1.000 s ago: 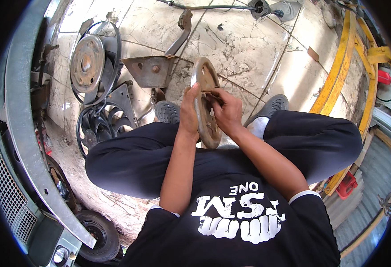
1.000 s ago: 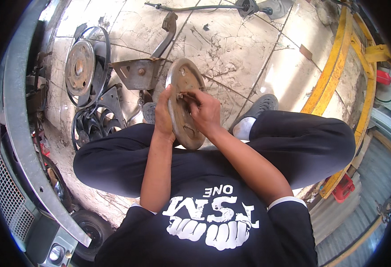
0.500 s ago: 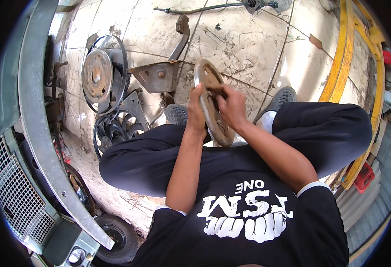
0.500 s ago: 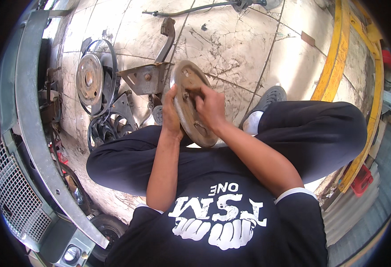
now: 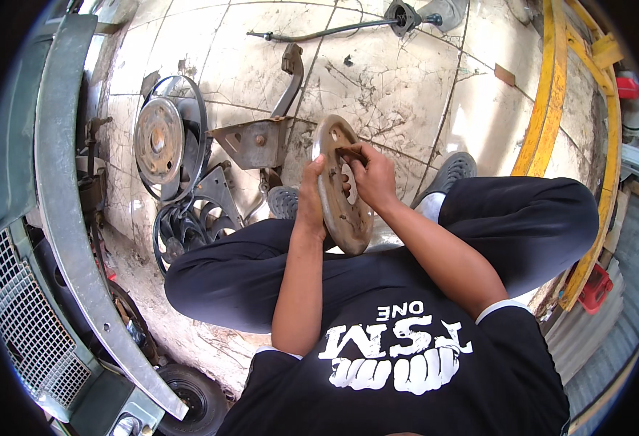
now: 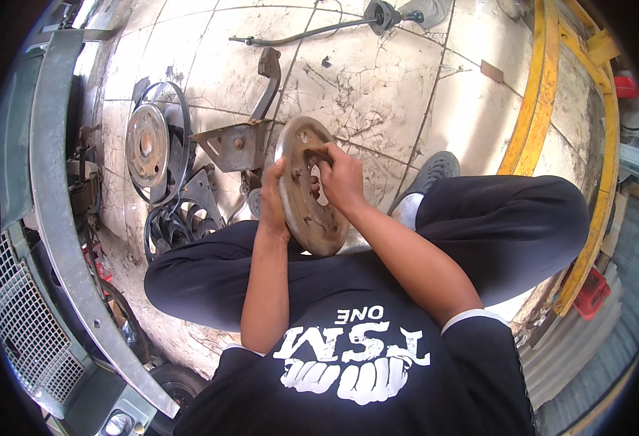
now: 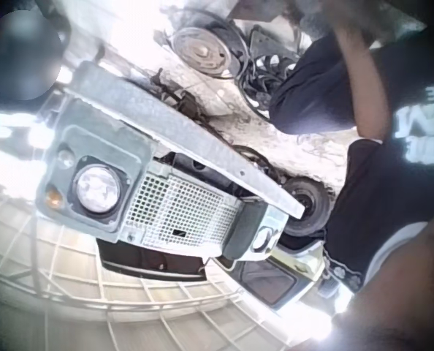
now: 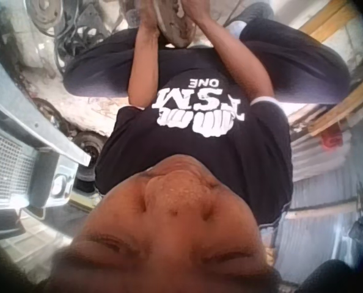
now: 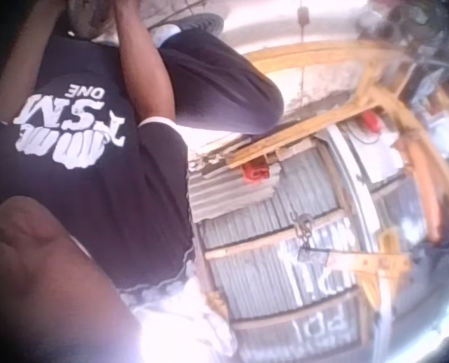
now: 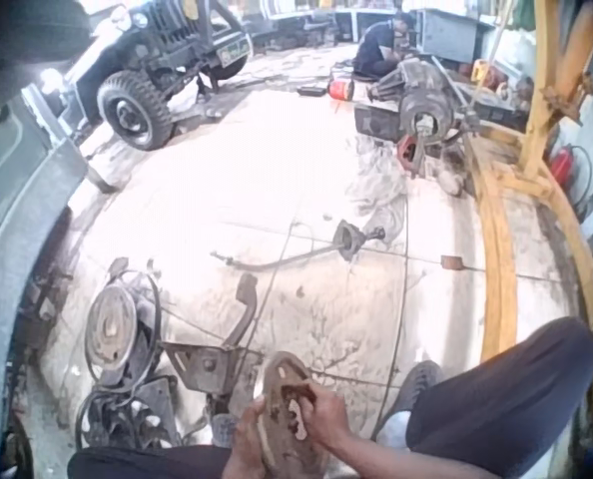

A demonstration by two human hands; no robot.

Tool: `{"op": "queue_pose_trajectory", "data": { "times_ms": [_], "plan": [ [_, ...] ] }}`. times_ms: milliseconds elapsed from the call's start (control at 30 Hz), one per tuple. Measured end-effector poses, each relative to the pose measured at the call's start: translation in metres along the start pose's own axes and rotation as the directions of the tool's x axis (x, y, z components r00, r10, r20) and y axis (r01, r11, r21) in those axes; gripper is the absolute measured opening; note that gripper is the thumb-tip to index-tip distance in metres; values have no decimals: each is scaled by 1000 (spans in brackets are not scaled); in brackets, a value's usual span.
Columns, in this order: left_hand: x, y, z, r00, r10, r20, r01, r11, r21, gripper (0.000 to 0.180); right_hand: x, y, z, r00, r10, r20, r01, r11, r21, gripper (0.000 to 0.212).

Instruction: The person scrubs a brake drum with a sanding block, repeatedly rubbing the inner surface to remove rust and debris. The person flips the drum and continues scrubbing different areas.

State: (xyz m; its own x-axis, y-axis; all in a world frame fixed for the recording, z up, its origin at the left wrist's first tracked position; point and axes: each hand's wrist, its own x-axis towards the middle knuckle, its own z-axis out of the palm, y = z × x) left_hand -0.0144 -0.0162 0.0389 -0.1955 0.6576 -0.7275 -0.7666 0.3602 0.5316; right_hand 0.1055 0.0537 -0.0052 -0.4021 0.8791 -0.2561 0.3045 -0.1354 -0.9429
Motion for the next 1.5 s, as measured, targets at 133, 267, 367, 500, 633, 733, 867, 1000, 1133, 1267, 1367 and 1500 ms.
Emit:
{"op": "queue_pose_trajectory", "data": {
  "times_ms": [133,267,367,500,633,733,867,1000,1133,1267,1367,1500],
  "plan": [
    [9,-14,4,986,162,-43,-164,986,-31,39,-20,5,3,996,-93,-5,92,992,-86,34],
    [20,-18,-6,990,137,13,-136,989,-48,45,-13,9,4,985,-174,14,175,980,-91,40],
    [24,-21,-14,995,96,14,-96,995,18,49,9,9,6,993,-109,50,112,990,-83,38],
    [21,-17,-17,997,64,37,-62,997,-51,54,-20,-3,-2,984,-131,118,145,982,-120,37],
    [17,-11,-17,996,90,28,-88,992,-89,54,5,11,12,987,-36,154,49,996,-80,39],
    [17,-16,-25,993,120,-20,-121,991,-56,55,-17,2,3,979,-71,192,92,990,-106,37],
    [1,-1,5,994,97,44,-90,987,-130,54,15,26,13,955,-286,81,297,930,-217,42],
    [6,-9,-9,993,116,28,-113,989,-95,58,-9,10,4,972,-125,199,143,987,-79,41],
    [8,-3,-12,994,71,83,-64,995,-78,56,10,22,6,972,-190,135,212,960,-181,43],
    [8,-10,-11,994,105,-8,-105,993,-56,64,-10,6,1,964,-204,173,215,975,-51,44],
    [7,-2,-7,995,62,75,-55,994,-99,61,-1,24,5,949,-293,116,310,935,-174,43],
    [6,-13,-14,997,80,-4,-80,994,-70,63,-6,9,5,980,-141,139,145,989,-18,44]
  ]
}}
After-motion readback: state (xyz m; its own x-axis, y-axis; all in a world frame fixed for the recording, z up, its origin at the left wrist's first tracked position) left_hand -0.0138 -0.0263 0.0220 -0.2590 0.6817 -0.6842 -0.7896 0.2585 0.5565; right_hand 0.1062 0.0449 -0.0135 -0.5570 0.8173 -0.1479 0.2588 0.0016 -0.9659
